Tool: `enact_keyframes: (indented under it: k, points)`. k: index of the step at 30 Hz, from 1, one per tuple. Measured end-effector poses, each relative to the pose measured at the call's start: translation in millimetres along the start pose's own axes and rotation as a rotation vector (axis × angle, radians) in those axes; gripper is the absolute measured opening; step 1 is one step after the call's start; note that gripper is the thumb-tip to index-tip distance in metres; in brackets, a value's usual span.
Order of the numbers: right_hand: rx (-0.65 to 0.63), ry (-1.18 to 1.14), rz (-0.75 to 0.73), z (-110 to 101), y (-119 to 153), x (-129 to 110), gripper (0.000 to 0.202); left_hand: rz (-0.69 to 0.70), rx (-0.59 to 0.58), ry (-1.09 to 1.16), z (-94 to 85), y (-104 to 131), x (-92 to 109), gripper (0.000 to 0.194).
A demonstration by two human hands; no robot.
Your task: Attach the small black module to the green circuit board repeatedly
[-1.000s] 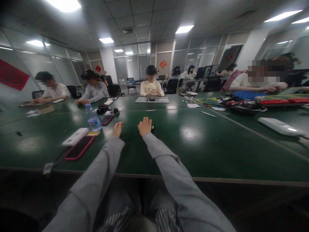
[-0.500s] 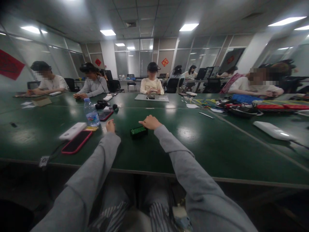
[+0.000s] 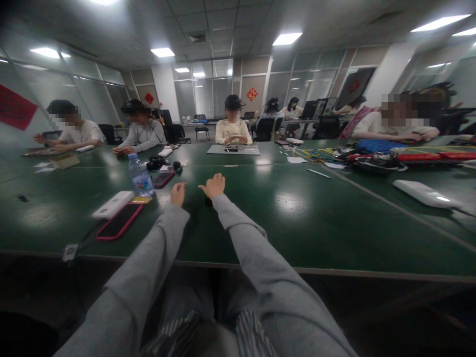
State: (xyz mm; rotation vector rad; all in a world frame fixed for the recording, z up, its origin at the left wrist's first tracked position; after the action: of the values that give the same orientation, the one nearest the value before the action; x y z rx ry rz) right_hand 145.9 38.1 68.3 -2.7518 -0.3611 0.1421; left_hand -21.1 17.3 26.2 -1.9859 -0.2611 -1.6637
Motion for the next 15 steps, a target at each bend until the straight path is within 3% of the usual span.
enact_keyframes:
  k: [4,7,11,15]
  points:
    - [-0.213,-0.011,-0.155,-4,-3,-28,0.035,0.054,0.076,-0.041,-2.6,-3,-1,0.020]
    - [-0.325,-0.051,-0.352,-14,8,-36,0.034,0.072,0.170,-0.045,-7.0,-6,-3,0.021]
    - [-0.465,-0.084,-0.549,-31,27,-20,0.035,0.046,0.312,-0.041,-15.4,-9,-8,0.023]
    - [-0.558,-0.082,-0.573,-44,35,4,0.034,0.027,0.295,-0.009,-15.9,-11,-11,0.024]
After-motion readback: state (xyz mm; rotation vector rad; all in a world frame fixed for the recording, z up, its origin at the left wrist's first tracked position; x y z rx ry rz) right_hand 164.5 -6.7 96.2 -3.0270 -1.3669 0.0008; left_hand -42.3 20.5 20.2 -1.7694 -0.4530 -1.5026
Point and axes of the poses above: each hand's wrist, its own y-axis away from the middle knuckle, its own z-axis out of the palm, x = y × z, the point moved 3 cm from there along -y, towards the middle knuckle, and after that the axes turned 2 degrees about -z, right-handed, at the moved point
